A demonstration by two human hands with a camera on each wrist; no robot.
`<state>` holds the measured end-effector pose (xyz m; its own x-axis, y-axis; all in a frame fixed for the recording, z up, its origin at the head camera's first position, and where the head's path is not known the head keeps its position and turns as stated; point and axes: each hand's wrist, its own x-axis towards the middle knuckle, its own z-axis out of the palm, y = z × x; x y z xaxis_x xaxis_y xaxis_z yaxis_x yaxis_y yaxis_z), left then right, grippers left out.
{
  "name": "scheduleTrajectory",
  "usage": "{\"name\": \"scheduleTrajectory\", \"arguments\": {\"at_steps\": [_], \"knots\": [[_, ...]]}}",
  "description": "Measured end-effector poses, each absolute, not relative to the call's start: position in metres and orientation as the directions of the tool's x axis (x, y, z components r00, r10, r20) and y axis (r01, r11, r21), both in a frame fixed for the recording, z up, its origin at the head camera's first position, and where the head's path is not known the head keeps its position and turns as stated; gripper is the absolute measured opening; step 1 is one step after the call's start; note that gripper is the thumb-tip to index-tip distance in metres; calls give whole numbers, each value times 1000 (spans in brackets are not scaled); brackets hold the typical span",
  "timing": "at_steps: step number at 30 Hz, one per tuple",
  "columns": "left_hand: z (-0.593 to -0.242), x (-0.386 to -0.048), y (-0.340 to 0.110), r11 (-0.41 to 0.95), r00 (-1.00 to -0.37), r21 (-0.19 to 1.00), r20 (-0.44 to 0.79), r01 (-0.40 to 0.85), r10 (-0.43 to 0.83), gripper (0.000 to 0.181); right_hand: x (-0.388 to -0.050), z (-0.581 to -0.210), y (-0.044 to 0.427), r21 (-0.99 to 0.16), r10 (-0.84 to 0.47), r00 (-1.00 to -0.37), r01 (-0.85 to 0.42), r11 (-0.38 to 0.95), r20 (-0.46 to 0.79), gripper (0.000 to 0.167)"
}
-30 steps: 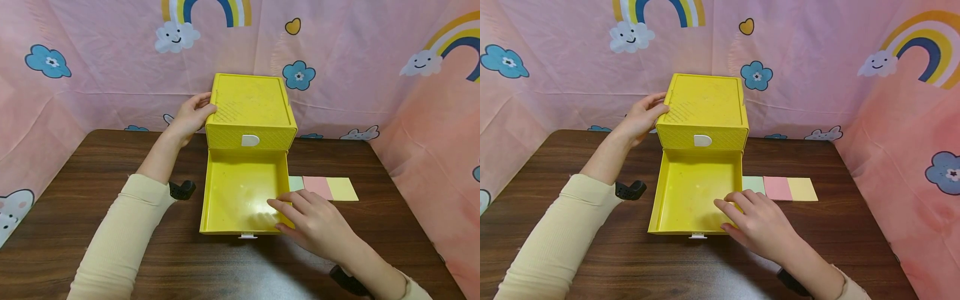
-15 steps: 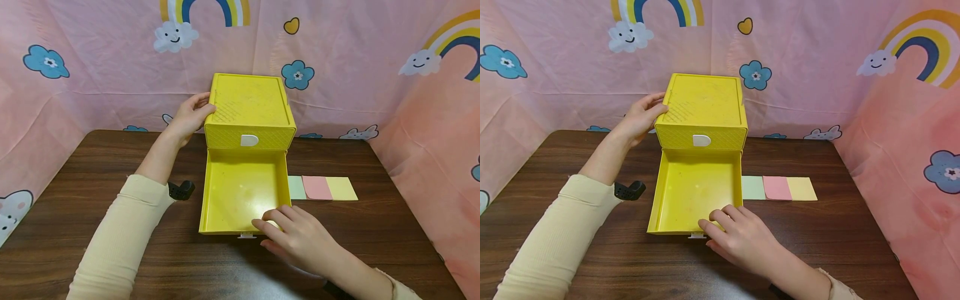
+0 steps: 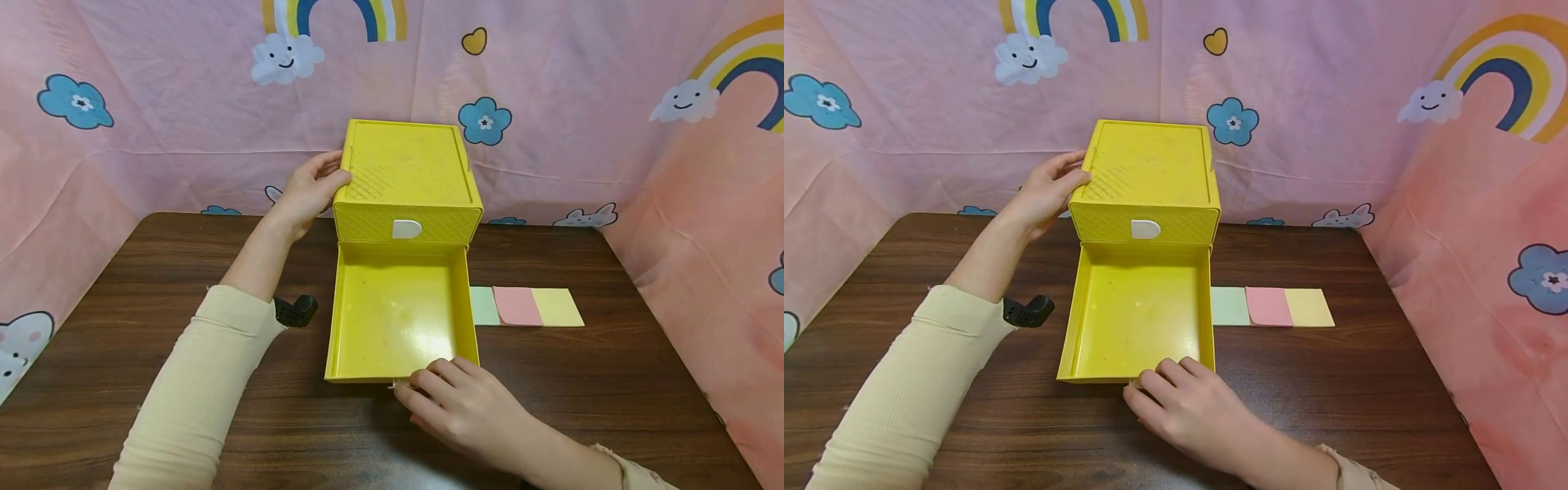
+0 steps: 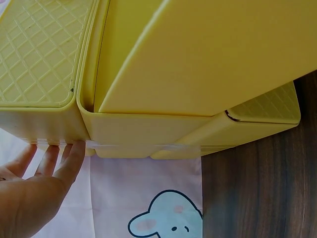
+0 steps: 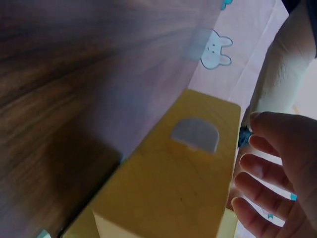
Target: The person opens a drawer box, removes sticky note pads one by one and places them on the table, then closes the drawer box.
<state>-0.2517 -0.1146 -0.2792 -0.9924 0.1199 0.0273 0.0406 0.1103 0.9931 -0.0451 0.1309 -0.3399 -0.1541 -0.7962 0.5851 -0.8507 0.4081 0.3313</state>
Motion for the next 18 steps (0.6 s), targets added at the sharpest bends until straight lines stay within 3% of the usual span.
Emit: {"name": "scheduleTrajectory", "arguments": {"at_steps": [3,18], "knots": [[-279,-252,-115,109,-992,993,25,39,121,55,-42,-339,127,360,-799,-134,-840,405,586,27],[-274,-254,-114,141,-994,990,-8,8,110,55,-40,-343,129,494,-847,-159,-752,436,507,31]]}}
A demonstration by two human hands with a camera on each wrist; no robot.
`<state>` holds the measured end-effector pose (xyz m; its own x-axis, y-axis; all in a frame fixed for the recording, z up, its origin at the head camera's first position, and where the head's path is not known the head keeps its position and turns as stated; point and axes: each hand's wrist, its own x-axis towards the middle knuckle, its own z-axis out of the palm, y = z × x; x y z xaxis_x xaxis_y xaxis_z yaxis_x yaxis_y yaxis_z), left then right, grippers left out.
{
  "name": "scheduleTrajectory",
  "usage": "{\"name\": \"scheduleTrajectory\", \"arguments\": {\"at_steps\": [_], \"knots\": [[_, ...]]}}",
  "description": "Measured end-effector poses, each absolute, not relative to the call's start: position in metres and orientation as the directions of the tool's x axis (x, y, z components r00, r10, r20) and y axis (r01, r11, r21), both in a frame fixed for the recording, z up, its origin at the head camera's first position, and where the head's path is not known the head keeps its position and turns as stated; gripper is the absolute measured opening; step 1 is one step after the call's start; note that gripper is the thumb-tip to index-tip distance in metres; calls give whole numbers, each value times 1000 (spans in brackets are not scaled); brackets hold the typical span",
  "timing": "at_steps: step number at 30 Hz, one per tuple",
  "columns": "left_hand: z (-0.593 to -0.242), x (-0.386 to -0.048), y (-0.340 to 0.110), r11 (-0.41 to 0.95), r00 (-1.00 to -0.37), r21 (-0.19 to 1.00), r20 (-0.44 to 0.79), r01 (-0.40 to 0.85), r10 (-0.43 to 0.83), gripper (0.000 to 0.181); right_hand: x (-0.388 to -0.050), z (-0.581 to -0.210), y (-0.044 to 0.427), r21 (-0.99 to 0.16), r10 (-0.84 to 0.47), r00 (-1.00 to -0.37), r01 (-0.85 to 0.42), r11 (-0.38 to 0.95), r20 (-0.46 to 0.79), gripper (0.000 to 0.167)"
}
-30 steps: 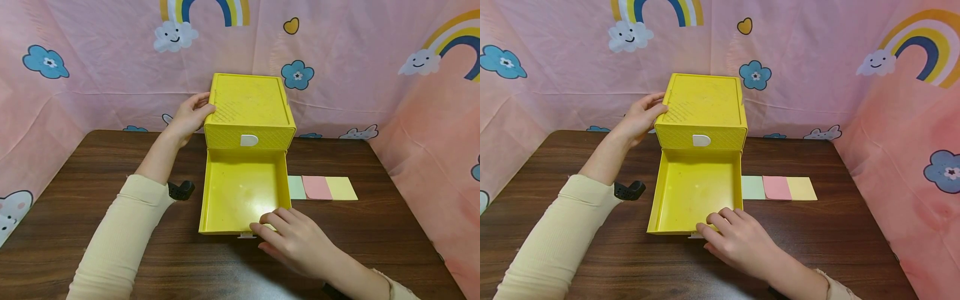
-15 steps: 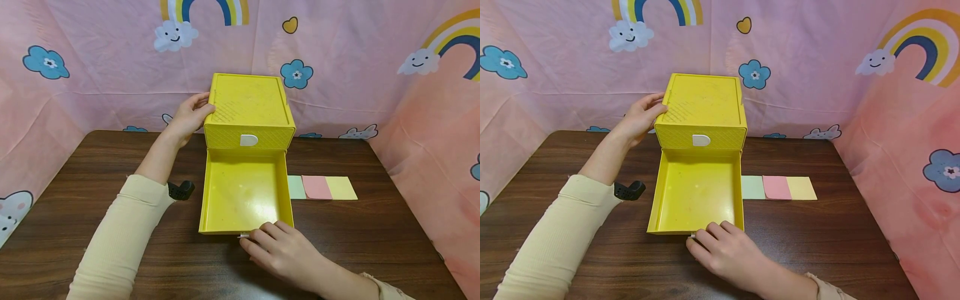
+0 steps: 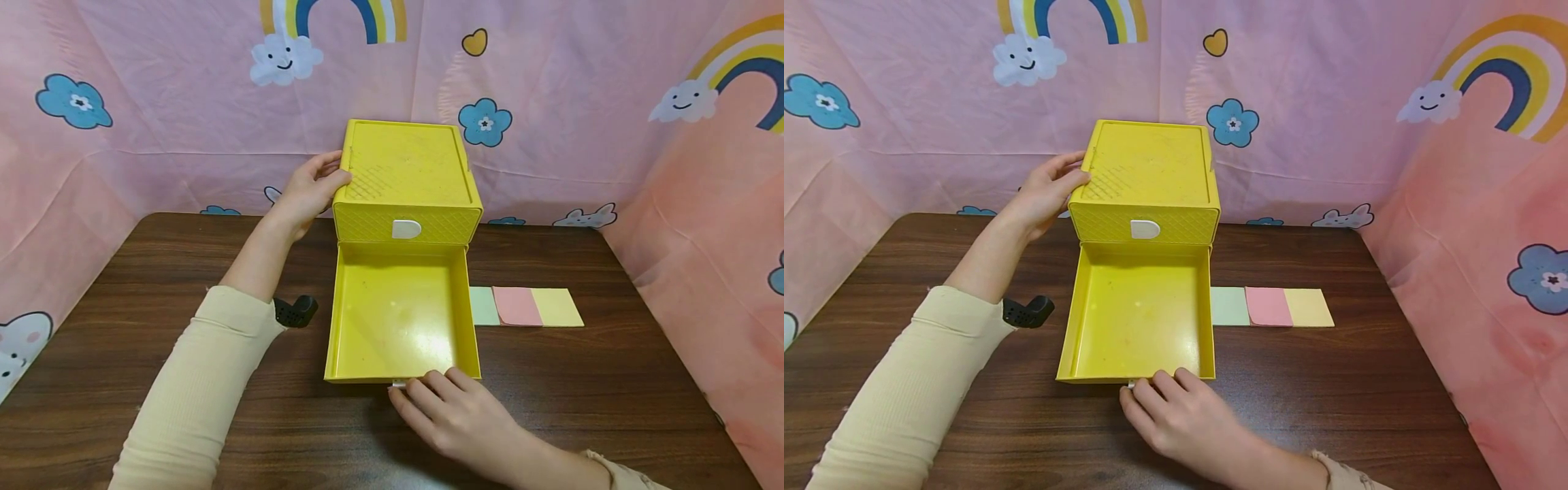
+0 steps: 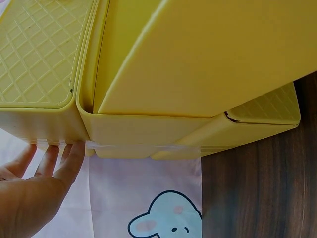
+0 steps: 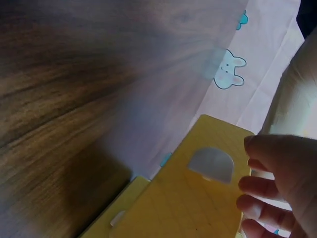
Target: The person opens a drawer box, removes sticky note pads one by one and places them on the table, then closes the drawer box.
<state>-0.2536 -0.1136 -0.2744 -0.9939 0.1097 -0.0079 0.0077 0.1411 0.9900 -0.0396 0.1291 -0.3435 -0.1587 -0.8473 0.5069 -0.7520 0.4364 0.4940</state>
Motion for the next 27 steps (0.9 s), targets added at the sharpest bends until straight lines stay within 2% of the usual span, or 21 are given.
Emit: {"name": "scheduleTrajectory", "arguments": {"at_steps": [10,21,27], "knots": [[-274,-253,-114,126,-992,992,-4,11,123,56,-38,-354,126,564,-856,-185,-682,465,482,33],[-274,-253,-113,142,-994,990,-9,7,112,55,-39,-355,119,550,-811,-166,-658,515,561,29],[-274,-253,-113,134,-993,991,-3,13,118,55,-40,-359,117,525,-794,-177,-664,533,581,26]]}}
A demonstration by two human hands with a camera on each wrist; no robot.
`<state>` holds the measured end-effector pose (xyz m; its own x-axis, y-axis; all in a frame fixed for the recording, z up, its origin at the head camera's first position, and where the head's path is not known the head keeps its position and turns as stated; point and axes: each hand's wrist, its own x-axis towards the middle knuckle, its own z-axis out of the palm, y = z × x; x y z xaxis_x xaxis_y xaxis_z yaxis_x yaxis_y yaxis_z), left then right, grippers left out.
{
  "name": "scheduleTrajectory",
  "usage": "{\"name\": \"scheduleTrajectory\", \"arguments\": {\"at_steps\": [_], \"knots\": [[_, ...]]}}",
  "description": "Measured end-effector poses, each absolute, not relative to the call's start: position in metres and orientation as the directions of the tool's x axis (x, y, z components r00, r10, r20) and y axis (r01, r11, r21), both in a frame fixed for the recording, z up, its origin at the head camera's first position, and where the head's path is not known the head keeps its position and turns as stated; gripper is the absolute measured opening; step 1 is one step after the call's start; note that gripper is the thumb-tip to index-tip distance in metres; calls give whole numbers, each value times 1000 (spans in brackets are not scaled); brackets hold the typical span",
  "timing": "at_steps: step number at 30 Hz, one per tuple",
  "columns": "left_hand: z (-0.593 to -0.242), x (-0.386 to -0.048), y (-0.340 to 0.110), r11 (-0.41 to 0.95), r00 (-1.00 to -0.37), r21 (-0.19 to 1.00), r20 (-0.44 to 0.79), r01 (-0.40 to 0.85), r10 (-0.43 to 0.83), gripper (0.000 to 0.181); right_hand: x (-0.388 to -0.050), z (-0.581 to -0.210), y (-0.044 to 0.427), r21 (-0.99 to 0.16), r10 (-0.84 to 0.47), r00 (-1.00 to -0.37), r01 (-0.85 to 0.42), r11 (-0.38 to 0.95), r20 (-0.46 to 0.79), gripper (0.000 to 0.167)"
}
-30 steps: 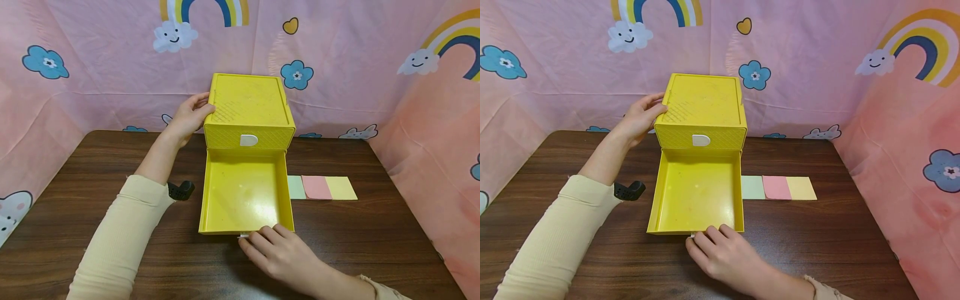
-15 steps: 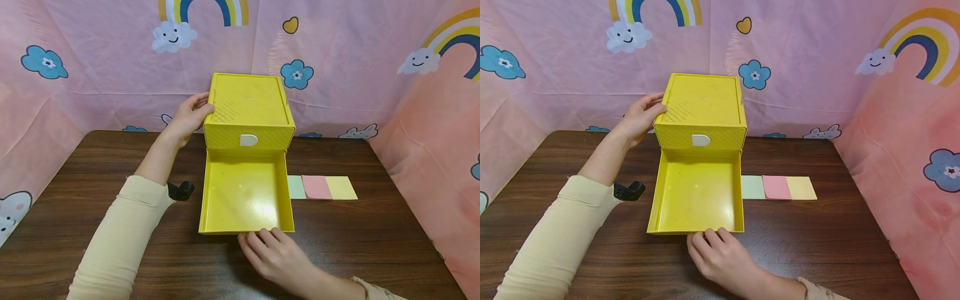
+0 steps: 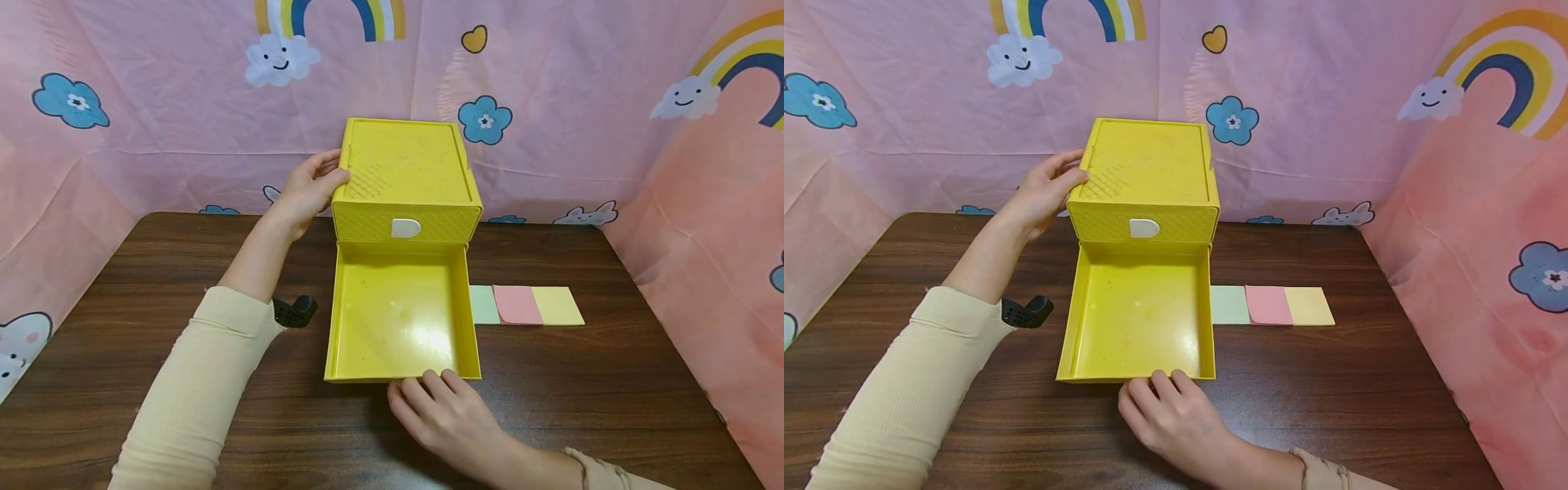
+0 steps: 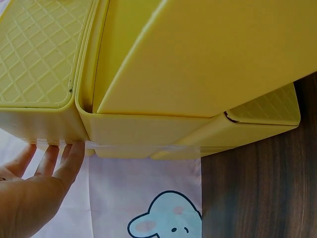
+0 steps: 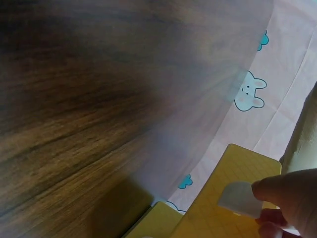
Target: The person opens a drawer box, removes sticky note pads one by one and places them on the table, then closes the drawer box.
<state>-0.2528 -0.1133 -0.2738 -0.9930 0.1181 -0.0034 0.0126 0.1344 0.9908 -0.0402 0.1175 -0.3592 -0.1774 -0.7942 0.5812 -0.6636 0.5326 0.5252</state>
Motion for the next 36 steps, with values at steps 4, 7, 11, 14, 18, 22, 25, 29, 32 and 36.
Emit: {"name": "scheduleTrajectory", "arguments": {"at_steps": [4,7,11,14,18,22,25,29,32,36], "knots": [[-274,-252,-113,127,-993,992,2,17,121,56,-42,-362,116,522,-787,-173,-662,539,593,25],[-274,-253,-113,127,-993,992,-1,14,118,56,-43,-364,116,518,-780,-175,-659,546,601,23],[-274,-252,-113,134,-994,991,-4,11,113,56,-44,-366,115,508,-770,-182,-656,558,611,23],[-274,-252,-113,133,-994,991,-3,12,113,56,-45,-366,114,510,-764,-173,-651,562,621,23],[-274,-253,-113,123,-993,992,-1,13,115,56,-47,-366,112,515,-759,-162,-644,566,631,23],[-274,-253,-113,117,-993,993,1,15,117,56,-46,-366,112,508,-757,-169,-647,569,631,23],[-274,-253,-113,116,-993,993,2,15,117,56,-46,-366,112,502,-756,-175,-651,570,631,24],[-275,-253,-113,119,-994,993,0,14,114,56,-45,-365,111,486,-752,-187,-661,572,632,23],[-275,-253,-113,122,-994,992,-3,11,111,56,-45,-365,111,474,-749,-193,-669,572,633,23],[-275,-253,-113,122,-994,992,-5,9,109,56,-46,-364,112,464,-747,-193,-677,571,636,23]]}}
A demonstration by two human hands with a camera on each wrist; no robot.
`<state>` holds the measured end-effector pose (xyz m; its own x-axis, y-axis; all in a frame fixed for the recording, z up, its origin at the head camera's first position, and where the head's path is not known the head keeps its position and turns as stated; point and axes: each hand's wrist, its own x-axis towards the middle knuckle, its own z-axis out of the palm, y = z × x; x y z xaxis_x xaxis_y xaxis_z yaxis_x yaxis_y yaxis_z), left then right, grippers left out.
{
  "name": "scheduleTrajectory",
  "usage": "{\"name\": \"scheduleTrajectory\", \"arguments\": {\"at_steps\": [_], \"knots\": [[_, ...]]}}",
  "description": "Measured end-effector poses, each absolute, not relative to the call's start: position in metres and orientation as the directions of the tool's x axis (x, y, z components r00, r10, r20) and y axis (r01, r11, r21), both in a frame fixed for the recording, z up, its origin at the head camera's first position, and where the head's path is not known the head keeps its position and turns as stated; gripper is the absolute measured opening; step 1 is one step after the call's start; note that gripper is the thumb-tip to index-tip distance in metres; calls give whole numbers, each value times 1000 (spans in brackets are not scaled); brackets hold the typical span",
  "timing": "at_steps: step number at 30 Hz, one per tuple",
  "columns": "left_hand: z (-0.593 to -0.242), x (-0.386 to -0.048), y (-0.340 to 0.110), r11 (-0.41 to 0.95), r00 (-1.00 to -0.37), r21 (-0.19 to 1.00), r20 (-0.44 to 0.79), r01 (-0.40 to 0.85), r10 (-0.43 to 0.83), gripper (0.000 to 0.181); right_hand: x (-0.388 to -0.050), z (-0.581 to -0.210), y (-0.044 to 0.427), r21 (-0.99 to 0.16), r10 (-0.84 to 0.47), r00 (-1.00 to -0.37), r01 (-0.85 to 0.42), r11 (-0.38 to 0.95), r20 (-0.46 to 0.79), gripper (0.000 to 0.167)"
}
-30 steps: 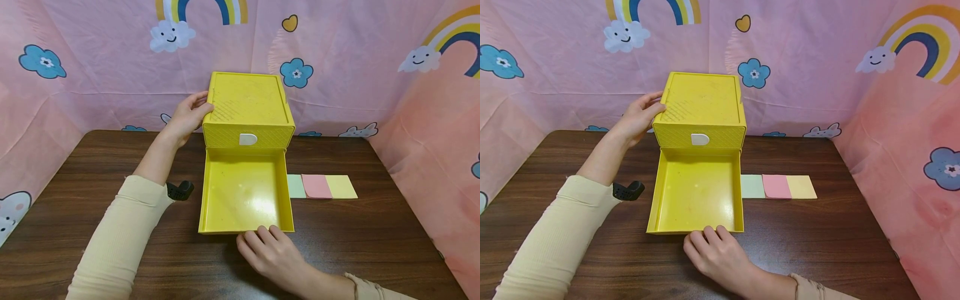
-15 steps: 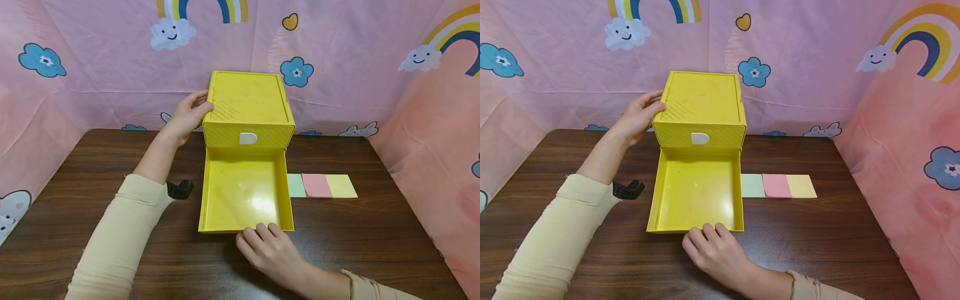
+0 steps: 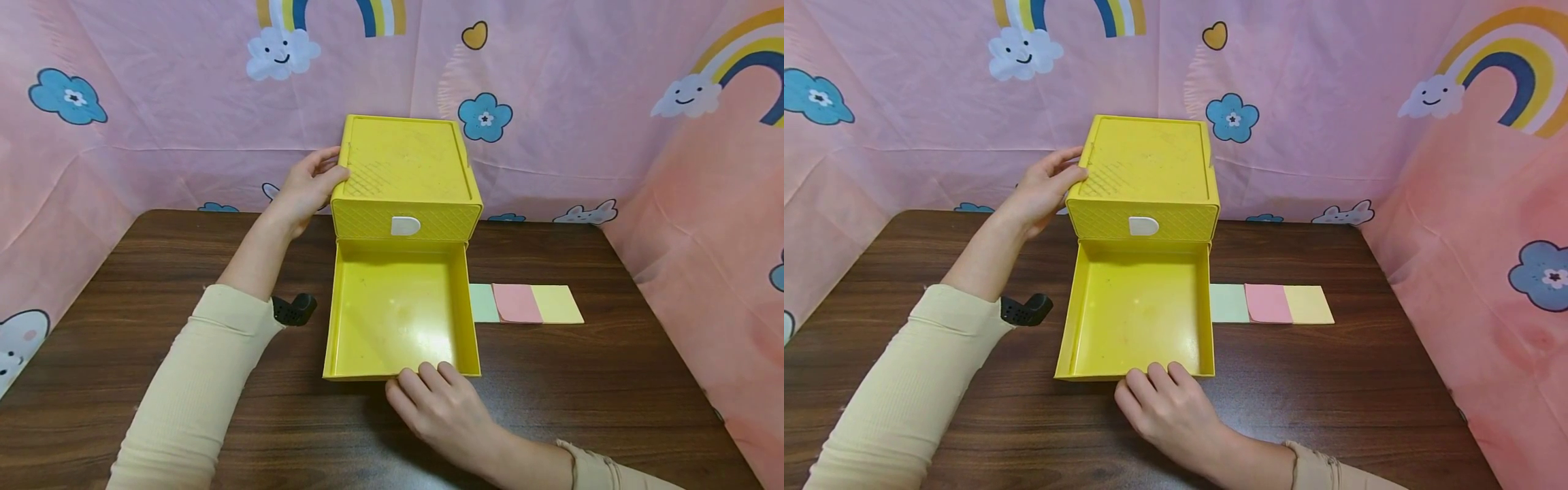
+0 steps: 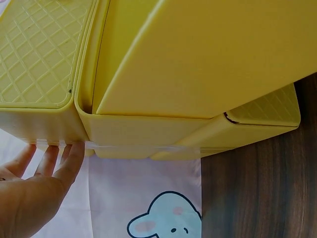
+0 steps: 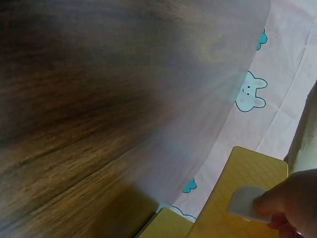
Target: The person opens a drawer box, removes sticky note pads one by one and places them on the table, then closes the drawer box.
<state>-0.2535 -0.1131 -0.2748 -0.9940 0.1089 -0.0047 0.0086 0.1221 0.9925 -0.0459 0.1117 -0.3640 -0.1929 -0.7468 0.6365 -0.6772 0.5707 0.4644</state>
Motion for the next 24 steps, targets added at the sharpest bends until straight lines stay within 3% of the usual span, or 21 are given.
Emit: {"name": "scheduleTrajectory", "arguments": {"at_steps": [8,24], "knots": [[-275,-254,-113,114,-994,993,-3,9,107,55,-52,-359,112,455,-717,-162,-674,582,678,23],[-273,-252,-113,133,-994,991,-15,0,109,55,-62,-354,109,401,-676,-209,-669,626,707,28]]}}
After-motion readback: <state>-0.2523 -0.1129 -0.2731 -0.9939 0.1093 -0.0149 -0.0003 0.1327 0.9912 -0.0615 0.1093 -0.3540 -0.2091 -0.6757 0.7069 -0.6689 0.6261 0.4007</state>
